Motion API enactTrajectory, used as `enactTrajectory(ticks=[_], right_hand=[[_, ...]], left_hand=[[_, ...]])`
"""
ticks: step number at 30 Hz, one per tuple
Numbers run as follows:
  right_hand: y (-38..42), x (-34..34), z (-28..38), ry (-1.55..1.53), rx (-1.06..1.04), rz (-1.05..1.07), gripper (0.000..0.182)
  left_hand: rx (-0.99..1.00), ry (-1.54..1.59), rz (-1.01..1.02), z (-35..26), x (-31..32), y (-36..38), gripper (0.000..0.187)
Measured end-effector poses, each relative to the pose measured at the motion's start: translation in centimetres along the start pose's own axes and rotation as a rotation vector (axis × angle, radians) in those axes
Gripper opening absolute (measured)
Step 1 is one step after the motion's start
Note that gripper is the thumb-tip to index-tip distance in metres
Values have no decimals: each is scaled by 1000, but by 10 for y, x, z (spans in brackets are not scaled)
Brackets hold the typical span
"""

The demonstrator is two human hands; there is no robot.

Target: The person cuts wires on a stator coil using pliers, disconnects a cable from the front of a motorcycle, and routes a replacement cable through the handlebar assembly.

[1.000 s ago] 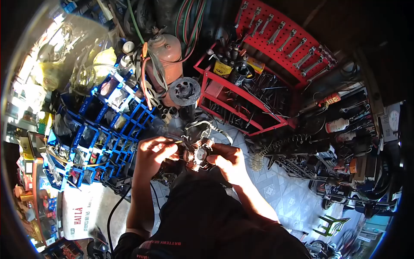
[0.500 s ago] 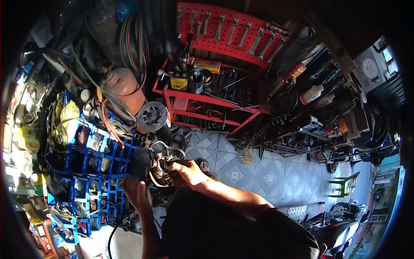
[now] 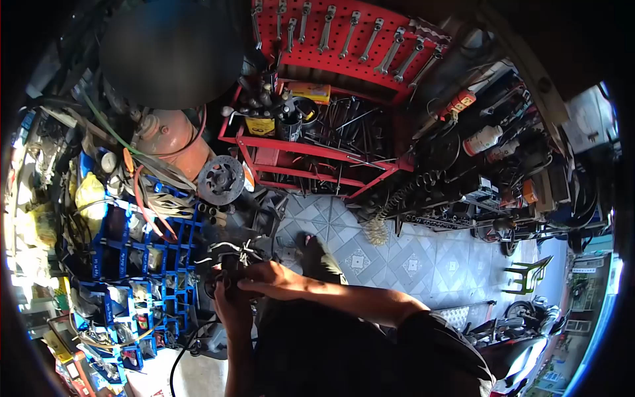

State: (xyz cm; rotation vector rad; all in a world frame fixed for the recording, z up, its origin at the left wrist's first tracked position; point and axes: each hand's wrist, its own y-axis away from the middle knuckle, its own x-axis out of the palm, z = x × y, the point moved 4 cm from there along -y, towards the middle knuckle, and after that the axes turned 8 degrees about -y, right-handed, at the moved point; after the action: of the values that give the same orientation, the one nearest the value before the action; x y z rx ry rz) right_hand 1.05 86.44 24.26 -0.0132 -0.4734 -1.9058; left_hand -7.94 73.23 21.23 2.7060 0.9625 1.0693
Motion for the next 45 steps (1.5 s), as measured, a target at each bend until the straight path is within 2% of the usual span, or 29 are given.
enactTrajectory(ticks=[1, 2, 3, 5, 8, 9, 12, 13, 15, 17, 18, 20, 21, 22, 24, 25, 27, 29, 32, 38, 40, 42, 43, 45], right_hand=[[2, -12, 0, 59, -23, 73, 34], [2, -30, -14, 58, 1, 82, 34], [-3, -58, -42, -85, 105, 1, 37], [-10, -121, -80, -241, 347, -171, 38], [-27, -230, -150, -317, 702, -443, 31], [-34, -268, -174, -177, 721, -488, 30], [-57, -373, -270, 152, 788, -569, 29], [-70, -415, -300, 509, 682, -511, 30], [-126, -458, -301, 1255, 156, -587, 37], [-168, -499, -301, 1158, 309, -604, 47], [-184, -526, -315, 1153, 306, -766, 48], [-209, -556, -333, 1383, 213, -961, 51], [-219, -566, -338, 1515, 165, -948, 52], [-231, -572, -338, 1649, 117, -941, 53], [-246, -571, -336, 1381, 1030, -928, 61], [-248, -587, -347, 1405, 1033, -897, 61], [-259, -625, -369, 1519, 936, -645, 68], [-262, -612, -365, 1526, 899, -627, 63], [-242, -603, -353, 1545, 784, -828, 52], [-197, -603, -325, 1356, 492, -1409, 32], [-182, -615, -303, 1219, 281, -1534, 45], [-172, -583, -288, 1240, 514, -1364, 45], [-163, -543, -273, 1222, 466, -1417, 49], [-134, -469, -254, 1091, 490, -1374, 54]], left_hand=[[-11, 10, -17, 9, -10, -2, 37], [39, -440, -134, 21, -28, -2, 39], [82, -890, -250, 31, -43, -2, 41], [93, -1323, -396, 42, -53, -11, 43], [-11, -799, -430, 60, -47, -14, 46], [-39, -683, -462, 71, -43, -16, 46], [-129, -159, -726, 109, -48, -21, 49], [-148, -138, -765, 123, -53, -24, 49], [-74, 136, -858, 156, -65, -30, 50], [-89, 286, -960, 186, -66, -9, 51], [-83, 287, -964, 200, -68, -3, 52], [-77, 292, -951, 223, -72, 0, 54], [-91, 316, -968, 235, -73, 1, 54], [-138, 330, -1046, 245, -73, 6, 56], [-229, 350, -1220, 261, -66, 24, 60], [-234, 365, -1251, 268, -63, 33, 60], [-247, 321, -1151, 277, -62, 48, 59], [-243, 290, -1105, 272, -59, 54, 58], [-256, 266, -1179, 254, -59, 45, 62], [-30, 312, -1190, 164, -43, 29, 63], [54, 307, -1194, 141, -39, 37, 63], [133, 363, -1096, 117, -34, 41, 62], [156, 351, -1103, 108, -31, 48, 62], [183, 411, -1045, 96, -25, 57, 61]])
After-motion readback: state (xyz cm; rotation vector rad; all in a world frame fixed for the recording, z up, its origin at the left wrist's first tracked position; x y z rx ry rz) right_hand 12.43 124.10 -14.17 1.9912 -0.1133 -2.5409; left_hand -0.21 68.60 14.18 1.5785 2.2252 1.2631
